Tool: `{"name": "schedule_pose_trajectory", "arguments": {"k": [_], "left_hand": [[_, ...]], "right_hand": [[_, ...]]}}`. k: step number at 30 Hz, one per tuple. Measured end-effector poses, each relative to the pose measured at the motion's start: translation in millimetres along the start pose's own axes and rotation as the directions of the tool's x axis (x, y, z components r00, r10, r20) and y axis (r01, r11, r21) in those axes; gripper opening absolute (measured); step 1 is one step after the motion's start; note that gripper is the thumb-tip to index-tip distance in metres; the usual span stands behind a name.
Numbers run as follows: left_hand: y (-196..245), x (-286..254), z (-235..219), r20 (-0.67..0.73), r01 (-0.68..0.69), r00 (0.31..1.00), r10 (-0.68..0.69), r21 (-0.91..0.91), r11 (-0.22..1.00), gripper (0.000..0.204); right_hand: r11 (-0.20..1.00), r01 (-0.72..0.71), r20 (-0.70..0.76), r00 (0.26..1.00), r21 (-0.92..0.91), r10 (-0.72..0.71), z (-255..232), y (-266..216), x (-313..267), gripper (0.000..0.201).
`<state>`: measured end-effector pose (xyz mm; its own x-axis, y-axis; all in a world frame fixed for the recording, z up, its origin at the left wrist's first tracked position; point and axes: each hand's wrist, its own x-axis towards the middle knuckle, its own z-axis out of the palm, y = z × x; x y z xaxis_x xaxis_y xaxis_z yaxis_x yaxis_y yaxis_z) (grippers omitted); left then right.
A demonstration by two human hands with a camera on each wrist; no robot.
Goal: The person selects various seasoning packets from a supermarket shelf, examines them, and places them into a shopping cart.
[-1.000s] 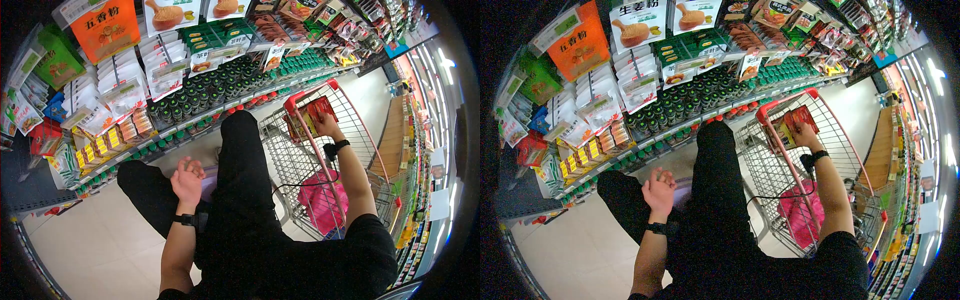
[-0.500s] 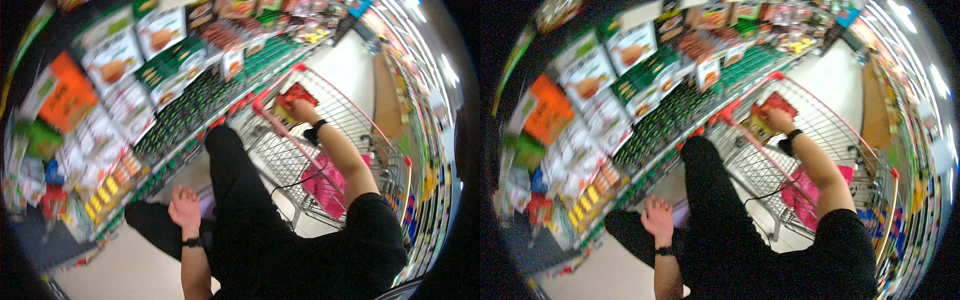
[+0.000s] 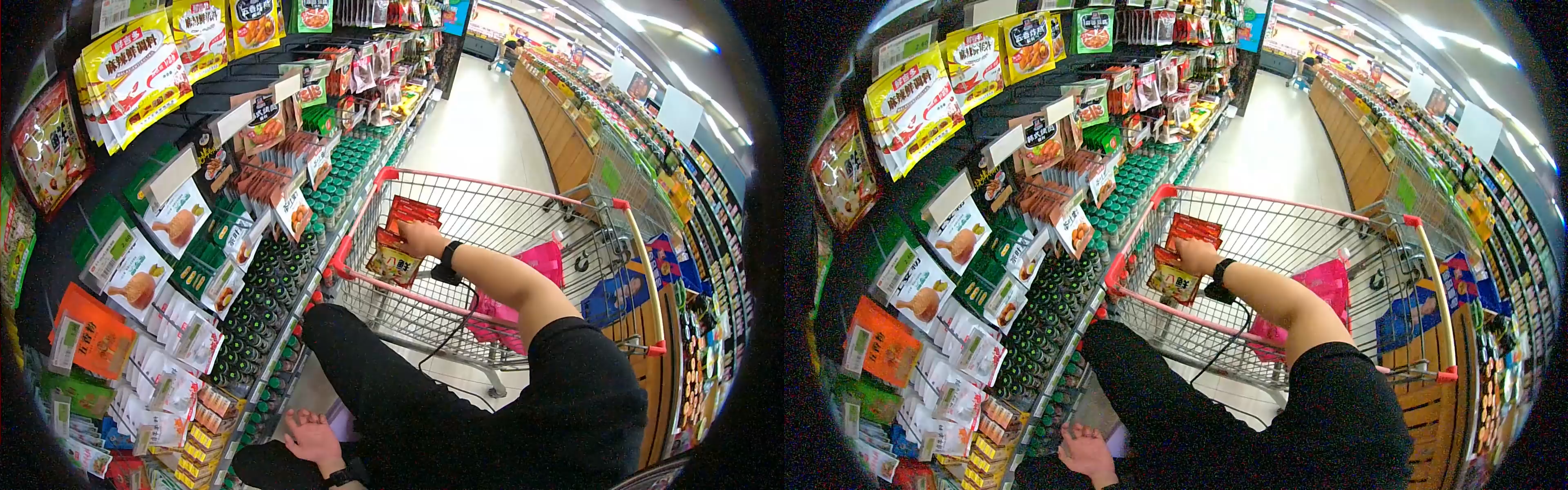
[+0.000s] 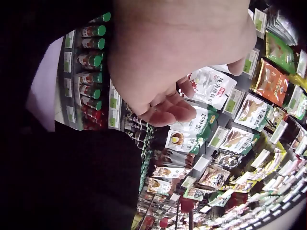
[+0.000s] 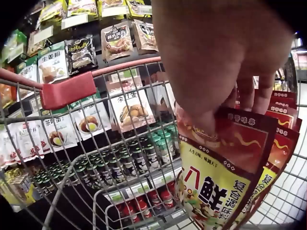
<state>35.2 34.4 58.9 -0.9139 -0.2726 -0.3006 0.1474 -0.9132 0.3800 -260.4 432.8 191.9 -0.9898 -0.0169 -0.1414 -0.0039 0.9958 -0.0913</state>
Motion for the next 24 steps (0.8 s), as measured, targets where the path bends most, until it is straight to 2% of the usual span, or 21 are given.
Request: {"name": "schedule_pose_trajectory", "arguments": {"k": [3, 5, 7, 9, 11, 14, 15, 17, 19, 21, 23, 24], "left_hand": [[0.5, -2.6, 2.5, -0.039, -0.004, 0.999, 0.004, -0.021, 1.000, 0.053], [0.2, -2.1, 3.8, -0.041, -0.002, 0.999, 0.001, -0.041, 0.999, 0.052], [2.1, -3.1, -0.4, -0.018, 0.001, 1.000, -0.002, -0.049, 0.999, 0.051], [1.8, 0.4, -12.4, -0.072, 0.052, 0.996, -0.054, -0.032, 0.998, 0.056], [-0.5, 3.2, -14.1, -0.057, 0.060, 0.997, -0.061, -0.015, 0.998, 0.057], [-1.2, 5.5, -17.0, -0.019, 0.081, 0.996, -0.082, -0.025, 0.996, 0.056], [-1.1, 5.3, -15.1, 0.005, 0.076, 0.997, -0.076, -0.039, 0.996, 0.056], [-0.1, 3.8, -13.2, 0.051, 0.075, 0.996, -0.072, -0.060, 0.995, 0.056], [-0.1, 4.0, -13.7, 0.058, 0.068, 0.996, -0.065, -0.063, 0.996, 0.055], [0.1, 4.4, -20.5, 0.062, 0.070, 0.996, -0.066, -0.081, 0.994, 0.053], [4.2, -0.7, -16.3, 0.075, 0.053, 0.996, -0.046, -0.091, 0.994, 0.050], [4.5, -0.7, -18.8, 0.074, 0.042, 0.997, -0.034, -0.099, 0.994, 0.050]], "right_hand": [[1.000, -0.027, 0.001, 1.000, 0.005, 0.027, -0.2, 8.0, 3.9, 0.043], [0.962, 0.159, -0.294, 0.952, 0.222, -0.089, 22.2, 32.0, 28.0, 0.041], [0.886, 0.022, -0.249, 0.963, 0.463, 0.106, -24.7, 7.1, 19.1, 0.040], [0.869, 0.092, -0.479, 0.860, 0.486, 0.176, -24.1, 21.7, 52.9, 0.035], [0.699, 0.292, -0.523, 0.842, 0.653, 0.137, -69.3, -7.2, 49.0, 0.030], [0.576, 0.462, -0.562, 0.827, 0.675, -0.005, -145.8, -62.8, 36.5, 0.025], [0.485, 0.511, -0.553, 0.830, 0.709, -0.066, -174.0, -91.8, 18.8, 0.023], [0.243, 0.635, -0.584, 0.771, 0.733, -0.253, -210.5, -133.8, 8.8, 0.019], [-0.062, 0.512, -0.496, 0.785, 0.857, -0.372, -234.6, -176.4, 0.4, 0.018], [-0.200, 0.399, -0.441, 0.725, 0.895, -0.528, -248.6, -212.1, -1.8, 0.025], [-0.314, 0.295, -0.423, 0.741, 0.902, -0.521, -250.2, -248.6, 9.2, 0.033], [-0.340, 0.287, -0.430, 0.753, 0.896, -0.498, -251.8, -265.8, 14.3, 0.036]]}}
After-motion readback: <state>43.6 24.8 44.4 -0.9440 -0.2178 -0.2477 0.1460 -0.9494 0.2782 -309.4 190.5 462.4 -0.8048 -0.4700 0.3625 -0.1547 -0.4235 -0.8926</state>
